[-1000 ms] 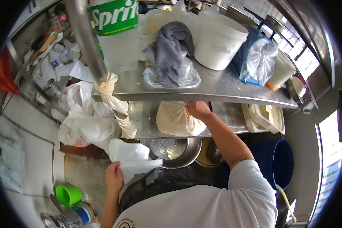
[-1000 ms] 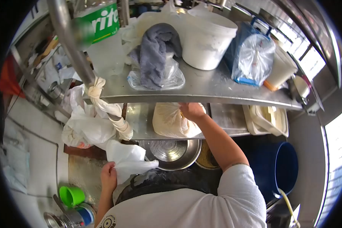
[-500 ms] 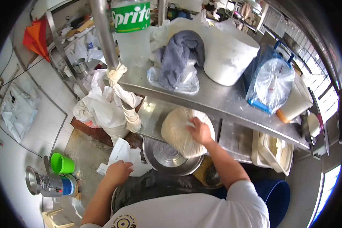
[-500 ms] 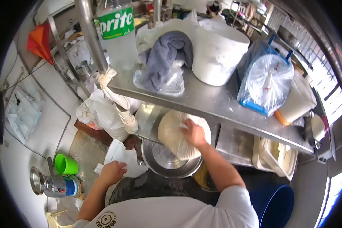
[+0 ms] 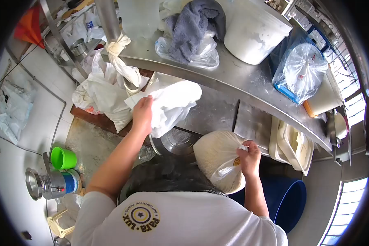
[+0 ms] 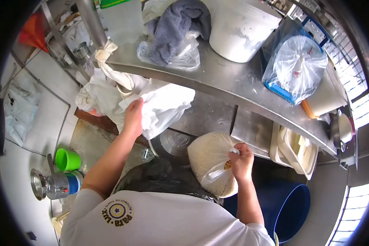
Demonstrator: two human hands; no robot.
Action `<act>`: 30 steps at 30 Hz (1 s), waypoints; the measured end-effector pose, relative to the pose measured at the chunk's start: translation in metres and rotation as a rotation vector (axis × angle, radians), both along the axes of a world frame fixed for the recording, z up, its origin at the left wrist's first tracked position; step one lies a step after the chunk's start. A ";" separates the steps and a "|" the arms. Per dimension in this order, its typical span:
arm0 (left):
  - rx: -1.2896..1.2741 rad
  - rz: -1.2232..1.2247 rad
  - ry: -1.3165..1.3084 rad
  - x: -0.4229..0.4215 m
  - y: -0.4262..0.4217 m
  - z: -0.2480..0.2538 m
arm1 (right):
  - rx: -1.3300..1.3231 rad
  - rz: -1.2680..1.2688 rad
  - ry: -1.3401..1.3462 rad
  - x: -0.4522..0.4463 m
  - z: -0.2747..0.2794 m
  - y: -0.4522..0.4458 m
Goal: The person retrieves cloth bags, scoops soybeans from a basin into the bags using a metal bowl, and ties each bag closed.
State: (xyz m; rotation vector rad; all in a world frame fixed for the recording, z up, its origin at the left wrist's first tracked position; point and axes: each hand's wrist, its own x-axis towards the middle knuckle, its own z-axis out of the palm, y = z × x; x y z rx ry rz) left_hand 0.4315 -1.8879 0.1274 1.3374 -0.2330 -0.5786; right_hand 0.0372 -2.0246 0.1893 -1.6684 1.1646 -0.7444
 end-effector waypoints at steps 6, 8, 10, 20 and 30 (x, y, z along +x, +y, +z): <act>-0.061 -0.255 0.546 0.005 -0.061 -0.043 | -0.075 -0.062 0.115 -0.002 0.051 0.017; 0.019 -0.332 0.565 0.001 -0.070 -0.054 | -0.106 -0.069 0.111 0.007 0.065 0.011; 0.106 -0.350 0.433 -0.006 -0.072 -0.065 | -0.102 -0.071 0.113 0.025 0.085 0.009; 0.477 -0.181 -0.470 0.004 -0.047 -0.065 | -0.289 0.457 0.074 0.170 -0.014 -0.034; 0.584 -0.301 -0.692 -0.023 0.102 -0.064 | -0.646 0.508 0.149 0.206 -0.071 -0.023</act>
